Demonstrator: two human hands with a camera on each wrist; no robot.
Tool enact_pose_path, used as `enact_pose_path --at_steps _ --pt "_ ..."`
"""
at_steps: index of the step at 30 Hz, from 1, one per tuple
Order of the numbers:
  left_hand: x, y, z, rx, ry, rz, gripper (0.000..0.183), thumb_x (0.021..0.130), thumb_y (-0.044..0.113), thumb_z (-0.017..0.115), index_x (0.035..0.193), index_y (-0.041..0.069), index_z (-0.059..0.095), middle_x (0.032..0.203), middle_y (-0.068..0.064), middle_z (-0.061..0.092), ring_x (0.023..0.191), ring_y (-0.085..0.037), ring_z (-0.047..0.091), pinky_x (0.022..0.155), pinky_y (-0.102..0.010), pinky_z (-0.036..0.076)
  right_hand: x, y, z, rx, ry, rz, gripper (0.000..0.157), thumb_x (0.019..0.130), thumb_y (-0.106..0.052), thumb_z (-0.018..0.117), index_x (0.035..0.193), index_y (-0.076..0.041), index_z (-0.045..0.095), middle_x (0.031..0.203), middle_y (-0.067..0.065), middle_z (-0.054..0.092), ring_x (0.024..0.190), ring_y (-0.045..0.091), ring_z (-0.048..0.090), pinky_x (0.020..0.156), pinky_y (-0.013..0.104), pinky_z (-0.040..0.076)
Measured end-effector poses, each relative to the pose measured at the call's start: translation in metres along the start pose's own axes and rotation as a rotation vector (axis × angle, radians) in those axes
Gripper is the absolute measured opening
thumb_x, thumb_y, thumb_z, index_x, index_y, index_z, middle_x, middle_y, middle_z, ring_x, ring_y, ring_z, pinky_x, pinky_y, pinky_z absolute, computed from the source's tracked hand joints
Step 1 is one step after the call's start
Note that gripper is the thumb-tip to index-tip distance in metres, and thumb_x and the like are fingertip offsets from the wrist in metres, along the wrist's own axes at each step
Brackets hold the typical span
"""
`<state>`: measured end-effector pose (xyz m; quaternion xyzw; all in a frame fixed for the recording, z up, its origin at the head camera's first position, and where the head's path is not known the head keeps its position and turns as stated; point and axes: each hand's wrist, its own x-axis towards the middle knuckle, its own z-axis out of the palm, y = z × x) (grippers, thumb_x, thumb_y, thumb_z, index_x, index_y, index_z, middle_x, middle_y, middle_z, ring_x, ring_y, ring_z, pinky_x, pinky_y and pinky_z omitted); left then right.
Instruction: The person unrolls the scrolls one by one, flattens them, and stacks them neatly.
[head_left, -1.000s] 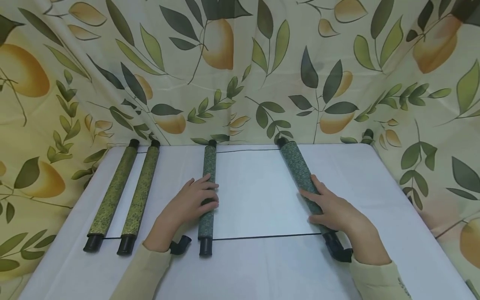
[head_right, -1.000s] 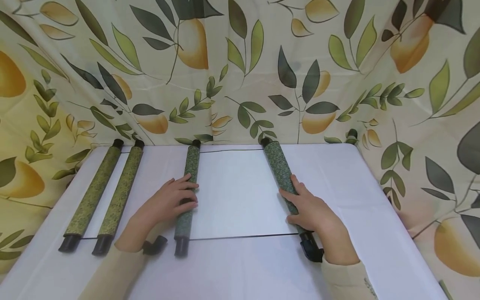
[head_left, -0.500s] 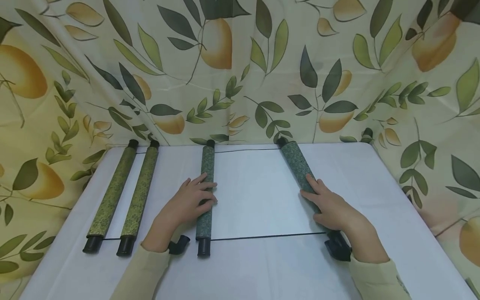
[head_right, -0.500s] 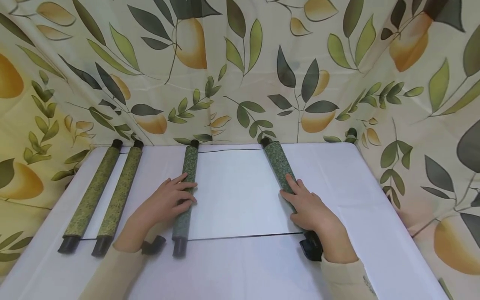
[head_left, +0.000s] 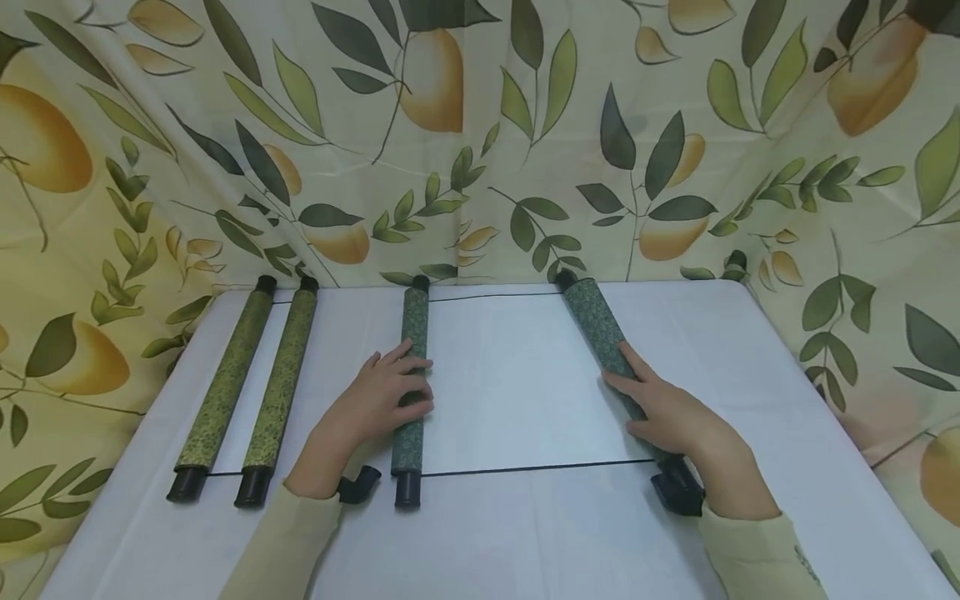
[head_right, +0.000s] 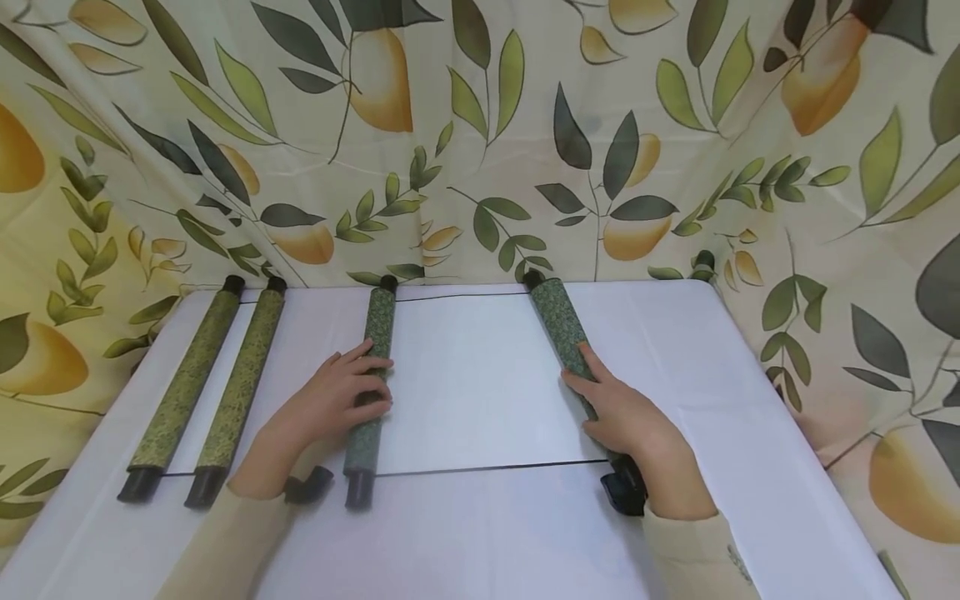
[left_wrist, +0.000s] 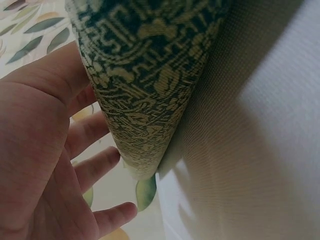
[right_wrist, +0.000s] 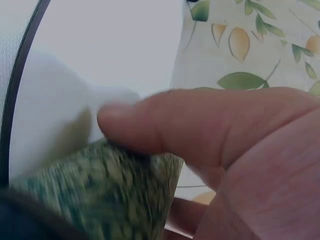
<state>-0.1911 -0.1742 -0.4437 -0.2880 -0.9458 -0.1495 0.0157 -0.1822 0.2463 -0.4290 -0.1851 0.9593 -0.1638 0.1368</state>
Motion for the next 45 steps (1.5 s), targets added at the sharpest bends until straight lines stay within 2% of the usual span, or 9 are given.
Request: enact_pose_path --at_steps 5,10,15,17,20,24,35,41,45 --pt "0.0015 -0.0003 0.0 -0.005 0.001 0.001 0.013 0.093 0.037 0.071 0.095 0.025 0.076 0.139 -0.004 0.06 0.147 -0.038 0.03 0.107 -0.072 0.029 0.0004 0.0001 -0.0017 -0.019 0.02 0.052 0.07 0.081 0.005 0.062 0.149 -0.006 0.046 0.164 0.025 0.006 0.101 0.038 0.063 0.062 0.034 0.045" --pt "0.0012 -0.0001 0.0013 -0.011 0.0 -0.012 0.011 0.092 0.035 0.072 0.094 0.025 0.076 0.138 -0.004 0.06 0.147 -0.038 0.031 0.106 -0.072 0.03 0.0003 -0.0027 -0.0026 0.001 0.023 0.105 0.071 0.083 0.002 0.06 0.151 -0.005 0.04 0.16 0.035 0.006 0.069 0.028 0.06 0.06 0.037 0.045" --pt "0.001 0.0012 0.0004 0.003 0.003 -0.003 0.011 0.091 0.035 0.072 0.094 0.025 0.076 0.138 -0.004 0.06 0.146 -0.039 0.032 0.105 -0.073 0.031 -0.0002 -0.0058 -0.0013 0.008 0.009 0.152 0.072 0.085 0.002 0.059 0.153 -0.006 0.037 0.16 0.036 0.002 0.056 0.022 0.053 0.057 0.036 0.045" --pt "0.0009 0.0019 -0.0004 0.013 -0.007 -0.004 0.01 0.092 0.032 0.071 0.096 0.025 0.077 0.139 -0.003 0.06 0.147 -0.038 0.031 0.105 -0.073 0.03 0.0001 -0.0068 -0.0004 -0.005 0.015 0.146 0.071 0.085 0.003 0.058 0.152 -0.006 0.039 0.161 0.032 0.001 0.058 0.021 0.053 0.056 0.035 0.044" --pt "0.0013 0.0024 -0.0012 0.022 -0.036 -0.02 0.012 0.093 0.027 0.067 0.099 0.027 0.078 0.143 0.0 0.058 0.149 -0.036 0.027 0.107 -0.073 0.028 0.0013 -0.0079 0.0001 -0.039 0.048 0.108 0.066 0.084 0.007 0.057 0.148 -0.007 0.047 0.165 0.024 0.005 0.091 0.039 0.066 0.066 0.043 0.052" --pt "0.0018 0.0023 -0.0018 0.029 -0.056 -0.041 0.017 0.093 0.025 0.063 0.102 0.027 0.078 0.144 0.002 0.057 0.15 -0.033 0.025 0.109 -0.072 0.025 0.0028 -0.0086 0.0004 -0.093 0.106 0.04 0.056 0.085 0.011 0.055 0.136 -0.01 0.062 0.164 0.019 0.017 0.14 0.057 0.027 0.085 0.065 0.049" --pt "0.0015 0.0013 -0.0035 0.052 -0.05 -0.041 0.016 0.089 0.044 0.073 0.09 0.028 0.077 0.142 -0.002 0.058 0.149 -0.037 0.027 0.108 -0.073 0.026 0.0021 -0.0038 0.0039 -0.131 0.071 0.033 0.053 0.081 0.004 0.068 0.132 -0.011 0.065 0.162 0.019 0.026 0.139 0.061 0.023 0.08 0.061 0.052" --pt "-0.0005 -0.0015 -0.0022 0.052 -0.032 -0.043 0.014 0.088 0.044 0.074 0.088 0.029 0.074 0.142 -0.003 0.059 0.148 -0.038 0.029 0.106 -0.074 0.028 0.0022 -0.0019 0.0015 -0.109 0.056 0.044 0.057 0.081 0.008 0.062 0.137 -0.007 0.061 0.163 0.018 0.024 0.141 0.057 0.023 0.069 0.05 0.054" --pt "-0.0024 -0.0027 -0.0017 0.049 -0.028 -0.047 0.017 0.087 0.046 0.074 0.089 0.029 0.075 0.141 -0.003 0.059 0.148 -0.038 0.029 0.106 -0.073 0.028 0.0026 -0.0012 0.0001 -0.109 0.036 0.058 0.057 0.083 0.006 0.06 0.139 -0.004 0.057 0.163 0.018 0.023 0.142 0.055 0.024 0.075 0.053 0.053"
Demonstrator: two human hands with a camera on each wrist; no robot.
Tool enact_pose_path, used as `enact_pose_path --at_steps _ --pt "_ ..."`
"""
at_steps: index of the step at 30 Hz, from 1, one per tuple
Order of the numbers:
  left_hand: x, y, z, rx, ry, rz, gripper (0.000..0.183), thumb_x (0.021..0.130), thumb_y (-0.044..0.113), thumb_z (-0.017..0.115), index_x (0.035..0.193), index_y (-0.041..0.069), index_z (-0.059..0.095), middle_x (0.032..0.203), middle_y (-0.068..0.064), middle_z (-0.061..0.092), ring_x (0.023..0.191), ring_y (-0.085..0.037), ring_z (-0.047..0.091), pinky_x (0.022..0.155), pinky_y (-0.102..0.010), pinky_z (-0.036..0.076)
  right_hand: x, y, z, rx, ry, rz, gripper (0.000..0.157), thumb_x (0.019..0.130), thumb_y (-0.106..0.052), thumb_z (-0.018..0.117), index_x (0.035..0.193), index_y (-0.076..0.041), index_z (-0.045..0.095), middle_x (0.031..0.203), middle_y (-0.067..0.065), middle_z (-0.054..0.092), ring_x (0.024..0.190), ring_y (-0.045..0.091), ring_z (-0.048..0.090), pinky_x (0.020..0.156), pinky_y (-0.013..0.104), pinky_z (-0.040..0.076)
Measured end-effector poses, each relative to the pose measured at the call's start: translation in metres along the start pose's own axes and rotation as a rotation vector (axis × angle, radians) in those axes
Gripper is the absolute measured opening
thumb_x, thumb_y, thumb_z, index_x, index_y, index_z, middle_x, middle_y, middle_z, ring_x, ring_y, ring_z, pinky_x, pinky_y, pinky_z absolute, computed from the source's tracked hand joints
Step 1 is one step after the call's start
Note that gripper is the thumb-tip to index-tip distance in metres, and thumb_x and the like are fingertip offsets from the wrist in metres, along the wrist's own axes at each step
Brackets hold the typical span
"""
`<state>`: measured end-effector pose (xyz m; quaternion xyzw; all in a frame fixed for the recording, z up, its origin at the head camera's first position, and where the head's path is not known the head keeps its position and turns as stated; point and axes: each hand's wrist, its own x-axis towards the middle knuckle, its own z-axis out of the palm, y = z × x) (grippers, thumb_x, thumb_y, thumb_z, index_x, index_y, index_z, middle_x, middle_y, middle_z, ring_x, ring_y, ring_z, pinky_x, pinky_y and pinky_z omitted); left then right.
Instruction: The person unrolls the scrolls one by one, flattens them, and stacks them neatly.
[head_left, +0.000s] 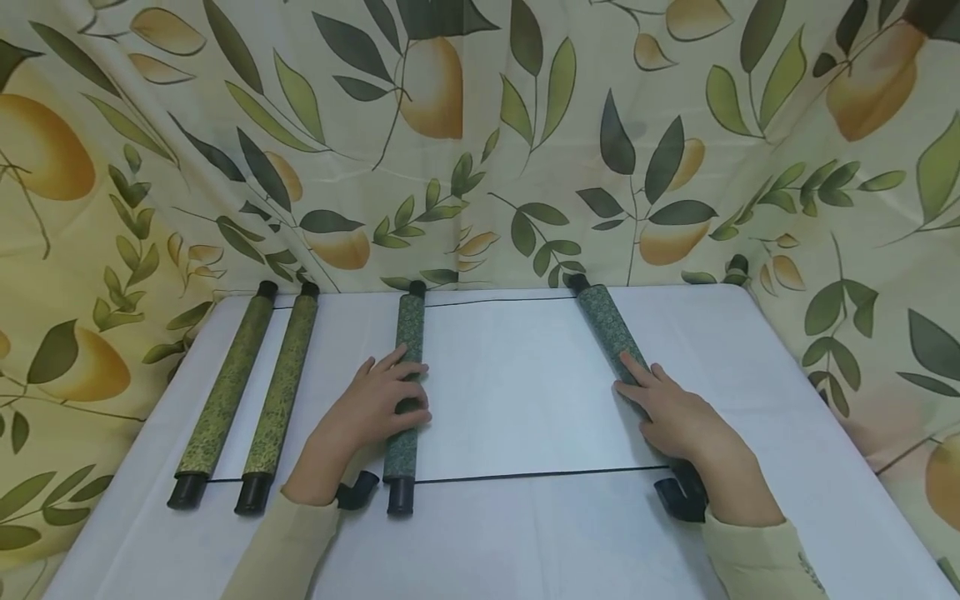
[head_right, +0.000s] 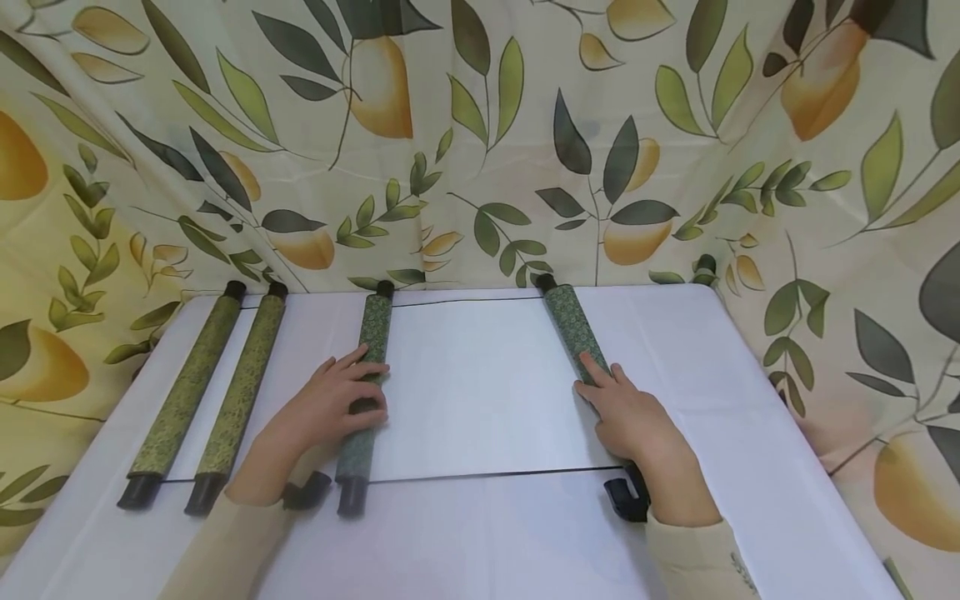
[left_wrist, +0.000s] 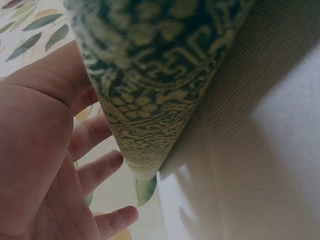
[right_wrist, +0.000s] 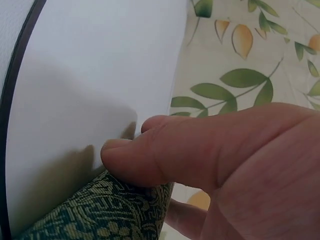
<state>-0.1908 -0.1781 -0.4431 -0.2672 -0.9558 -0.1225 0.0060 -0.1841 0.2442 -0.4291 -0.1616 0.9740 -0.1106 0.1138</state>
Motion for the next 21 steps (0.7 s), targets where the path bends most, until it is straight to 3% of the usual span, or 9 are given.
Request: enact_pose_path --at_steps 10,14,21 --pt "0.0005 0.002 -0.0002 -0.004 -0.007 -0.015 0.017 0.087 0.045 0.075 0.089 0.028 0.077 0.141 -0.003 0.058 0.147 -0.038 0.029 0.108 -0.073 0.027 -0.002 0.0025 -0.0014 0.027 -0.023 0.019 0.059 0.083 0.007 0.058 0.142 -0.002 0.053 0.164 0.018 0.02 0.143 0.054 0.023 0.075 0.051 0.052" --pt "0.0006 0.0017 -0.0006 -0.007 -0.018 -0.018 0.016 0.087 0.045 0.075 0.088 0.029 0.076 0.143 -0.003 0.057 0.148 -0.038 0.029 0.107 -0.073 0.027 -0.0027 0.0045 -0.001 0.024 -0.025 0.021 0.06 0.083 0.004 0.063 0.142 -0.002 0.053 0.164 0.018 0.019 0.143 0.054 0.024 0.075 0.052 0.052" --pt "0.0014 0.0009 -0.0011 -0.024 -0.037 -0.022 0.014 0.088 0.044 0.074 0.089 0.03 0.074 0.145 -0.003 0.056 0.148 -0.038 0.028 0.107 -0.073 0.026 -0.0032 0.0075 -0.0008 0.051 -0.044 0.018 0.063 0.084 0.004 0.064 0.145 -0.002 0.049 0.165 0.018 0.015 0.143 0.054 0.022 0.089 0.062 0.048"
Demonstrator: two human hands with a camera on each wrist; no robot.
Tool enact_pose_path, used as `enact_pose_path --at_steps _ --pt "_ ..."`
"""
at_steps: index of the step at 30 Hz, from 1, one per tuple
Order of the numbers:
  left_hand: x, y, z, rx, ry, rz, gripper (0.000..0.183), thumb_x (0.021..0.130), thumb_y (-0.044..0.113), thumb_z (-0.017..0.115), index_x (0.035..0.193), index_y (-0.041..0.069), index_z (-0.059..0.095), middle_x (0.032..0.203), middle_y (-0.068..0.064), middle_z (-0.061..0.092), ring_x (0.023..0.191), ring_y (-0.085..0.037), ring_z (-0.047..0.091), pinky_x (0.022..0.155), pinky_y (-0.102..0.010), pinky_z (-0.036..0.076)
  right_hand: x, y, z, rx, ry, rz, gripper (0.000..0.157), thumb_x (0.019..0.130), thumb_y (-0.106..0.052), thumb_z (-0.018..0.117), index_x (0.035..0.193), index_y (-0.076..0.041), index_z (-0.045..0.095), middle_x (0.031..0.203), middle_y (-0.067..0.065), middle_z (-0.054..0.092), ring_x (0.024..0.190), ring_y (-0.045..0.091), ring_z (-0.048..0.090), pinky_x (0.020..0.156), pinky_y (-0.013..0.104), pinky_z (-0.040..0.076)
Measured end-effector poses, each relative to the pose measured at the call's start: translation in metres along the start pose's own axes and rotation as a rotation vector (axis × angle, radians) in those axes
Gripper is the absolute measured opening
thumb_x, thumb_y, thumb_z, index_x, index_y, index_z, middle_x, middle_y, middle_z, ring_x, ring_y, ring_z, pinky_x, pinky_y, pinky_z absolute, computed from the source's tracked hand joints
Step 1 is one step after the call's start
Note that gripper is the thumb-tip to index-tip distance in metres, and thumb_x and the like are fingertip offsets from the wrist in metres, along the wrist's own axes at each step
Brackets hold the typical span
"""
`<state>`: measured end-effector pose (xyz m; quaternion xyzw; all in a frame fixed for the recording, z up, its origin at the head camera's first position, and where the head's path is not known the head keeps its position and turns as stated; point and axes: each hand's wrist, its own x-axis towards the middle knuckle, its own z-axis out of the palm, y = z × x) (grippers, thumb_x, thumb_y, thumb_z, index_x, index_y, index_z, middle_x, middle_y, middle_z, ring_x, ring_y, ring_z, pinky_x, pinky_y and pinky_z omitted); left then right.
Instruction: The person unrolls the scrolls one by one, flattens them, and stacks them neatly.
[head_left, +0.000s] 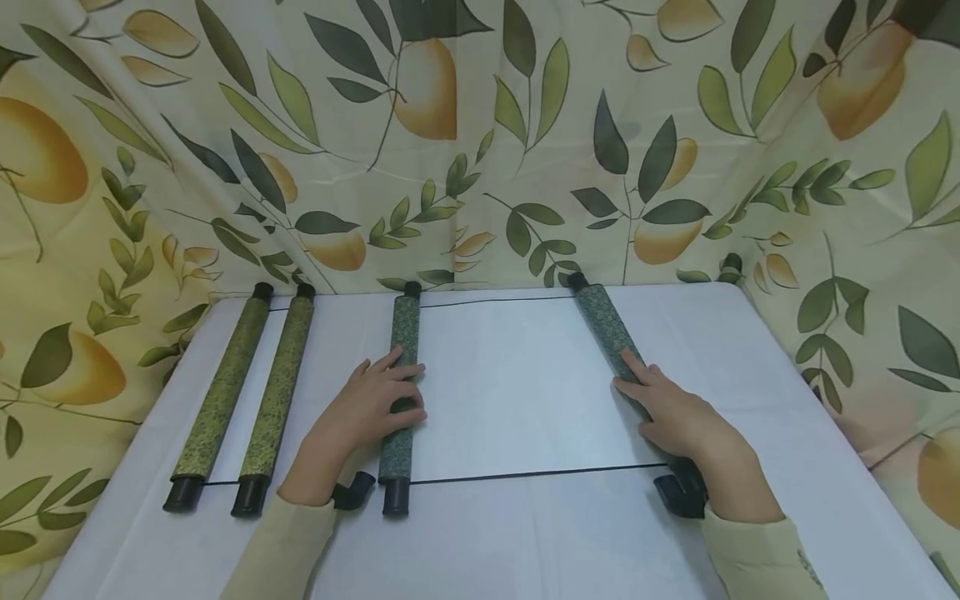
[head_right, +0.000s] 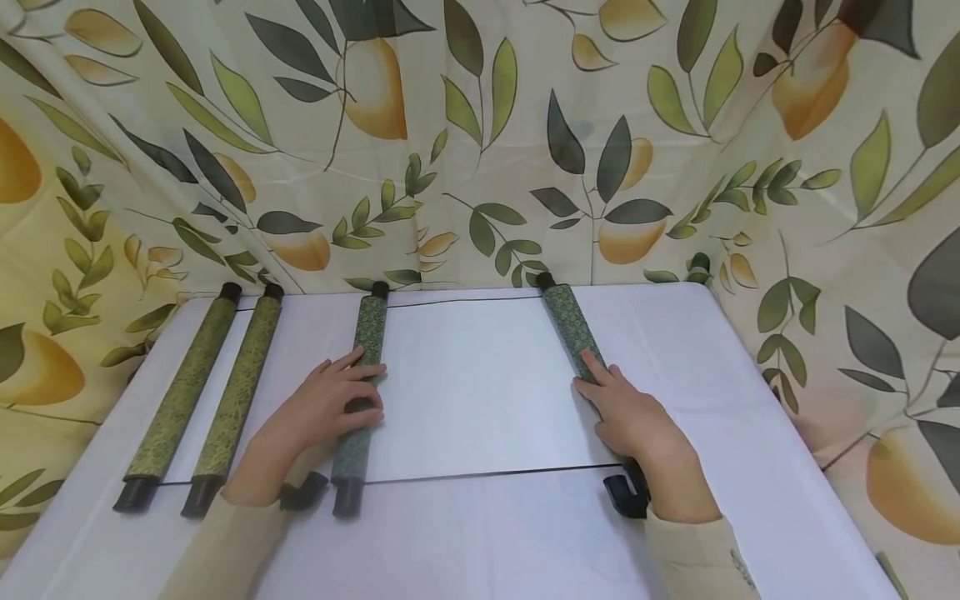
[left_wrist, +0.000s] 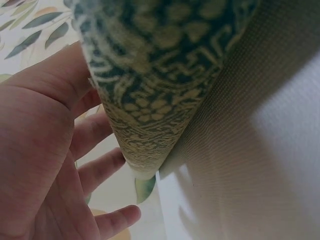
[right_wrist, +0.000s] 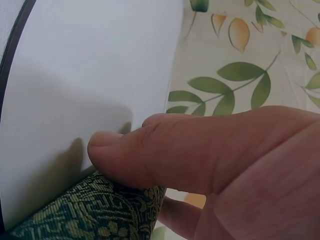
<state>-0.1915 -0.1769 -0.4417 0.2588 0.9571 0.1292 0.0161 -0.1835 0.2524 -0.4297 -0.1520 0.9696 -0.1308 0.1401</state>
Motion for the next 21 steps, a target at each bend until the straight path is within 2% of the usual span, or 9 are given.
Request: enact_pose_path --at_steps 5,11,14,21 --pt "-0.0017 -0.0014 -0.0001 -0.008 0.011 0.006 0.014 0.088 0.042 0.074 0.091 0.028 0.075 0.144 -0.004 0.057 0.148 -0.039 0.029 0.107 -0.074 0.027 0.0006 0.0002 -0.0004 0.032 -0.019 0.01 0.063 0.086 0.007 0.058 0.147 -0.001 0.046 0.166 0.018 0.01 0.144 0.054 0.018 0.098 0.067 0.041" --pt "-0.0026 -0.0024 0.0001 0.004 0.021 0.017 0.017 0.088 0.04 0.075 0.098 0.026 0.078 0.143 -0.005 0.058 0.146 -0.04 0.03 0.106 -0.074 0.028 0.0008 0.0005 0.0007 0.039 -0.012 0.02 0.066 0.084 0.009 0.056 0.148 0.0 0.044 0.166 0.02 0.007 0.144 0.055 0.018 0.097 0.068 0.041" --pt "-0.0023 -0.0036 0.0003 0.009 0.025 0.022 0.015 0.088 0.041 0.074 0.095 0.028 0.078 0.143 -0.004 0.057 0.146 -0.04 0.03 0.106 -0.073 0.029 0.0006 0.0009 0.0005 0.037 0.002 0.018 0.068 0.082 0.01 0.056 0.148 0.001 0.043 0.166 0.021 0.007 0.143 0.056 0.018 0.095 0.068 0.043" --pt "-0.0013 -0.007 0.0018 -0.004 0.013 0.019 0.015 0.089 0.043 0.073 0.093 0.029 0.077 0.149 -0.002 0.052 0.148 -0.038 0.029 0.106 -0.073 0.029 0.0006 0.0004 0.0009 0.051 0.008 0.041 0.069 0.083 0.01 0.055 0.149 0.002 0.041 0.165 0.023 0.004 0.143 0.056 0.017 0.1 0.071 0.036"
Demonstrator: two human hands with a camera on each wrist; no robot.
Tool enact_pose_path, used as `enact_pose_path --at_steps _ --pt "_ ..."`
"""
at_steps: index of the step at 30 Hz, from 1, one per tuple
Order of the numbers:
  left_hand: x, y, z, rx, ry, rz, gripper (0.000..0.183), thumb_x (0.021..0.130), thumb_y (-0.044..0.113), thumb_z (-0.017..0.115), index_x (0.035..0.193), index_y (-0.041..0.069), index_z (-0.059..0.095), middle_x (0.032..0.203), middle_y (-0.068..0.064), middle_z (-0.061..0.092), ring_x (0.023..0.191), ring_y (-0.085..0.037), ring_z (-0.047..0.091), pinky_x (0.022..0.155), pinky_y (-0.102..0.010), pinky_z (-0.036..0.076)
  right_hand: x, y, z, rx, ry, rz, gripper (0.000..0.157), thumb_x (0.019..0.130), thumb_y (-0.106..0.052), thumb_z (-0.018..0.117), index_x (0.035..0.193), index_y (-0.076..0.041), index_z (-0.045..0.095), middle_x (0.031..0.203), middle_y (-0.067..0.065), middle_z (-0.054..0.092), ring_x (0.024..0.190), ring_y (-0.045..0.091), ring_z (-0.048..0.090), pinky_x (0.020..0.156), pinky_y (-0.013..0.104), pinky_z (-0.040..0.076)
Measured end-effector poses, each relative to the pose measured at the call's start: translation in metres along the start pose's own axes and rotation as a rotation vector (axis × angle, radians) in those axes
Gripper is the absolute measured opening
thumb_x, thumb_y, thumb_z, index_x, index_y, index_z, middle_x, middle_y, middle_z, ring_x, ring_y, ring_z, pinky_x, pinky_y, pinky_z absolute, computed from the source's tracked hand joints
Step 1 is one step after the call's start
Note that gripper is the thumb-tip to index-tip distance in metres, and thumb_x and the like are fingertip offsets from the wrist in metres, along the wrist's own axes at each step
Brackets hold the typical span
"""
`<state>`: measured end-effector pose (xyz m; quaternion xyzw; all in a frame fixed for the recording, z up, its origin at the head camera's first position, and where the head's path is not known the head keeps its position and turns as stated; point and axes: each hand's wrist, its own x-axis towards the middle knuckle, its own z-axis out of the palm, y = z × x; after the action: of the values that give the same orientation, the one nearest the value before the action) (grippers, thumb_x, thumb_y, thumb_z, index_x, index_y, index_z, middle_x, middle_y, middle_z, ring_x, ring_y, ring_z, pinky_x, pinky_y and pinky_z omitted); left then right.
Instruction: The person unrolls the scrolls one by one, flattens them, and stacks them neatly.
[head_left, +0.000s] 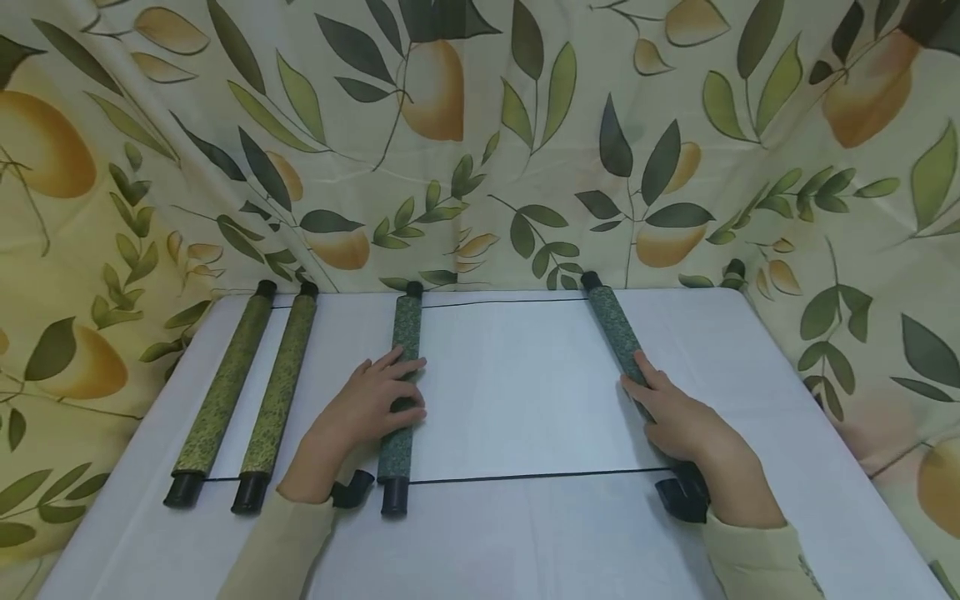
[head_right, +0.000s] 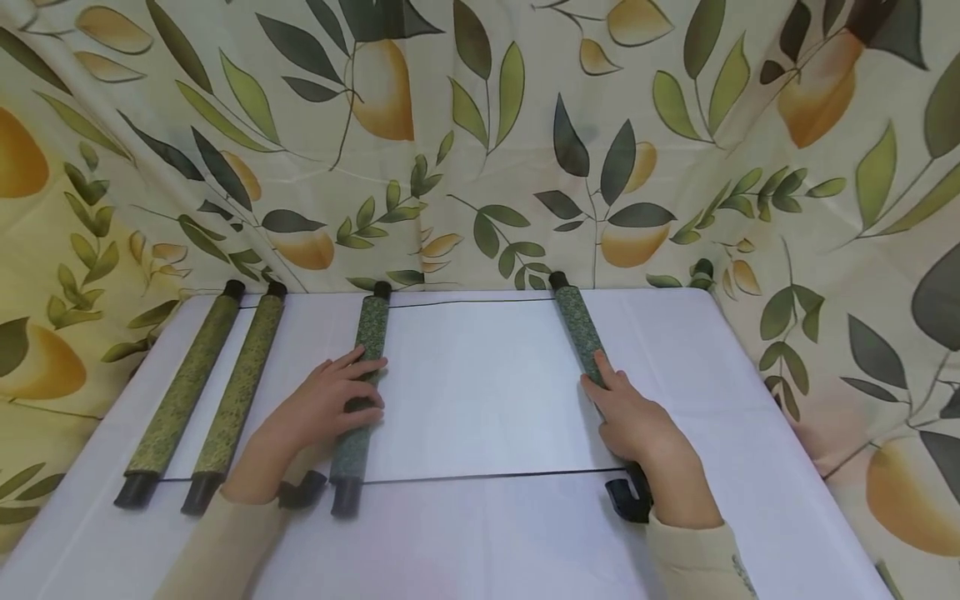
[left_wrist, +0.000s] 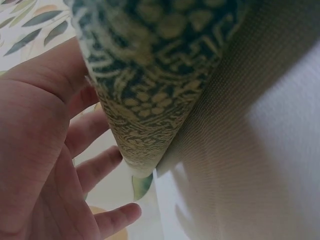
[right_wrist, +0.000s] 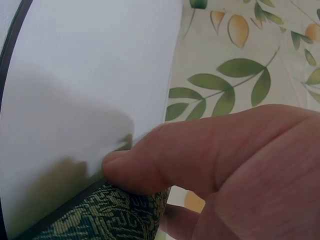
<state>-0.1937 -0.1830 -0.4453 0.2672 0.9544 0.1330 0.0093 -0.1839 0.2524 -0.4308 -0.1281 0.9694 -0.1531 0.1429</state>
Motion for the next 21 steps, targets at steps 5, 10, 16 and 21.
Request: enact_pose_path --at_steps 5,10,16,21 --pt "0.001 0.0 0.0009 0.01 -0.004 -0.003 0.014 0.089 0.044 0.073 0.092 0.03 0.076 0.148 -0.001 0.053 0.148 -0.038 0.028 0.106 -0.073 0.029 -0.0028 0.0004 -0.0006 0.005 0.001 0.015 0.069 0.084 0.009 0.054 0.15 0.001 0.039 0.165 0.022 0.001 0.144 0.056 0.016 0.101 0.071 0.035" --pt "0.001 0.0001 0.0005 0.008 0.01 -0.003 0.013 0.088 0.043 0.074 0.091 0.03 0.075 0.146 -0.002 0.055 0.147 -0.038 0.03 0.105 -0.073 0.029 -0.0048 0.0011 -0.0016 0.019 -0.001 0.021 0.069 0.084 0.009 0.053 0.151 0.002 0.037 0.165 0.023 -0.001 0.143 0.056 0.017 0.101 0.071 0.035" --pt "0.0008 0.0001 0.0011 0.002 0.014 -0.002 0.018 0.09 0.041 0.072 0.1 0.028 0.077 0.145 -0.002 0.055 0.147 -0.038 0.03 0.105 -0.074 0.03 -0.0044 0.0028 -0.0023 0.02 -0.001 0.014 0.069 0.085 0.008 0.053 0.151 0.002 0.036 0.165 0.024 0.0 0.143 0.056 0.018 0.102 0.071 0.034" --pt "0.0 0.0003 0.0003 0.002 0.02 -0.011 0.017 0.091 0.038 0.072 0.101 0.027 0.079 0.144 -0.001 0.056 0.147 -0.037 0.031 0.105 -0.073 0.03 -0.0028 0.0038 -0.0031 0.023 0.002 -0.001 0.07 0.084 0.009 0.052 0.151 0.004 0.035 0.165 0.022 0.004 0.143 0.057 0.016 0.104 0.073 0.03"
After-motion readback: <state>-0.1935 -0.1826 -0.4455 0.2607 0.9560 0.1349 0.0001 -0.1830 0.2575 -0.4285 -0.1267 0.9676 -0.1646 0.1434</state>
